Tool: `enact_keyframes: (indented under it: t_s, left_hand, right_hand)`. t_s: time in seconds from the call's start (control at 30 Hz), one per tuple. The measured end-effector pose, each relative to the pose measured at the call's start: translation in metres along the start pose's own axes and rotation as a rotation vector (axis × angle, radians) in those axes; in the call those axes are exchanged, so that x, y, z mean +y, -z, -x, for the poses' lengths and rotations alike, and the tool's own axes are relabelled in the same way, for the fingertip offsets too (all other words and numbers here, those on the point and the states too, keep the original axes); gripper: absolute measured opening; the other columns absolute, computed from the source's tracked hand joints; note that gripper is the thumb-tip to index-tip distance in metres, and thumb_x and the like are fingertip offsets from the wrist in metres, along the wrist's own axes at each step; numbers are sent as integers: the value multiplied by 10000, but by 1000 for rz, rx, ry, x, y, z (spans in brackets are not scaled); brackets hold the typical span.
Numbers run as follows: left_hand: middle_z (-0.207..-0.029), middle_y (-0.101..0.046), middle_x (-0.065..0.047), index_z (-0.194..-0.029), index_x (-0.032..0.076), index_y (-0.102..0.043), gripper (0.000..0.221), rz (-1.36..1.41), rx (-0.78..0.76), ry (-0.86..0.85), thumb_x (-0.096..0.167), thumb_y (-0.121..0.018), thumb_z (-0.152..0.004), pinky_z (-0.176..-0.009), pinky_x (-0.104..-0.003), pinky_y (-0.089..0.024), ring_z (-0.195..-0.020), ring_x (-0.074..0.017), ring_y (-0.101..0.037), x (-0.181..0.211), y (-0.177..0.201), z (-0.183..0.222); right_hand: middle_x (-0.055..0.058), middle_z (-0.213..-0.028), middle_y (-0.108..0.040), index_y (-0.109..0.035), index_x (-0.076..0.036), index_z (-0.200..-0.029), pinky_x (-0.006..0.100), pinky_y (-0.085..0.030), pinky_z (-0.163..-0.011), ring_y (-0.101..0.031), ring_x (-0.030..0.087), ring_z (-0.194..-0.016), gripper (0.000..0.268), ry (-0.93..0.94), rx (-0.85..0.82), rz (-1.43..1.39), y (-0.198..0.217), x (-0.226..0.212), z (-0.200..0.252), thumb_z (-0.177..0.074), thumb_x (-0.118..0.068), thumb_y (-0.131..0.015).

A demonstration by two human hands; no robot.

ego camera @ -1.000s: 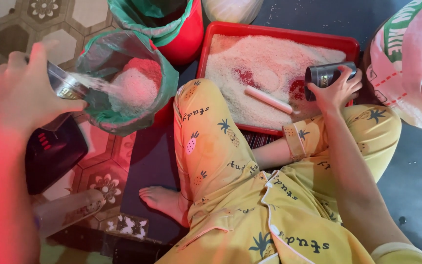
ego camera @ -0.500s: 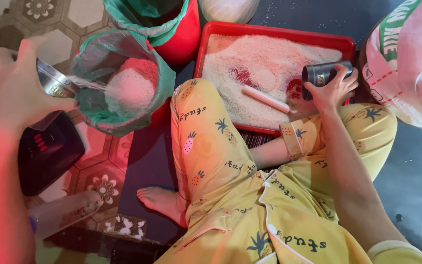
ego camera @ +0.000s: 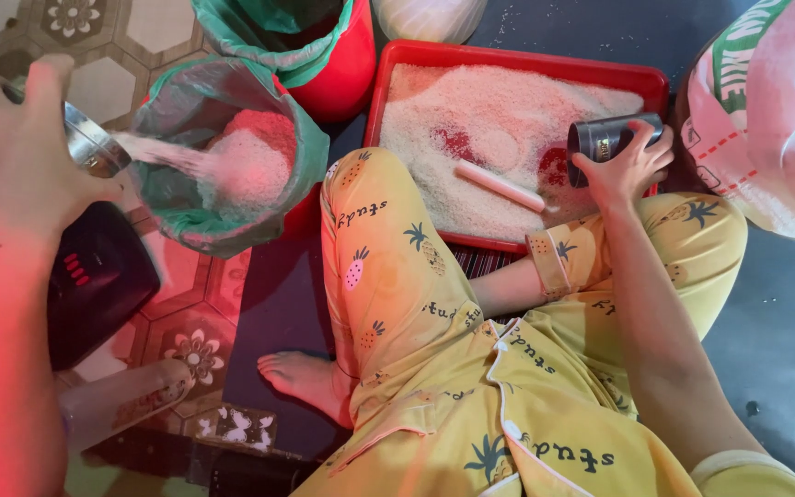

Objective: Scooping grains from a tray into bags using small metal cups while sitting on the floor.

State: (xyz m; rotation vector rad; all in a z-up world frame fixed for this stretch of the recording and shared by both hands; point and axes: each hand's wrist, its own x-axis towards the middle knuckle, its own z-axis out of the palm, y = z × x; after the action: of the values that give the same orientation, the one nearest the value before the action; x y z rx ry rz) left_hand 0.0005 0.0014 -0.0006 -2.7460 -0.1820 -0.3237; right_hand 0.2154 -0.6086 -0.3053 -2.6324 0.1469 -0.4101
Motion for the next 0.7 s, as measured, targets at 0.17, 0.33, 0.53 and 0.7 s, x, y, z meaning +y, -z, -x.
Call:
enact_keyframes:
  t_s: [0.17,0.33,0.53,0.7]
  left_hand:
    - [-1144,-587,-149,-1491,220,-622,1129,-332,-19,-20,591,-840,-446,-694,-382,-561,-898,-326,-621,-2,-19,1]
    - [-1095,-724,-140,-1329,276,-625,1259,-466,-196,-24,719,-854,-173,-752,-455,-450,-877,-316,-712,23,-40,-4]
    - [-1091,-664,-124,-1355,300,-547,672,-449,-190,-141,595,-699,-770,-811,-458,-435,-885,-311,-662,50,-89,3]
    - [-1104,-618,-102,-1338,285,-559,625,-572,-77,-251,344,-716,-736,-992,-432,-330,-929,-272,-557,56,-87,-3]
  right_hand:
    - [243,-1436,-267,-427,-133,-1296,562,-381,-966,-353,448,-1179,874,-5,0,-9,-2,2,0,-656,-252,-1010]
    - [236,-1425,-268,-427,-132,-1299,553,-384,-953,-352,438,-1160,874,-3,1,-5,-5,5,-1,-652,-257,-1001]
    - [245,-1423,-281,-428,-137,-1285,559,-353,-968,-357,447,-1187,872,-3,1,2,-3,4,-2,-639,-272,-998]
    - [240,-1438,-265,-418,-144,-1298,566,-334,-986,-345,440,-1200,863,-20,-33,-1,1,-1,-1,-663,-253,-993]
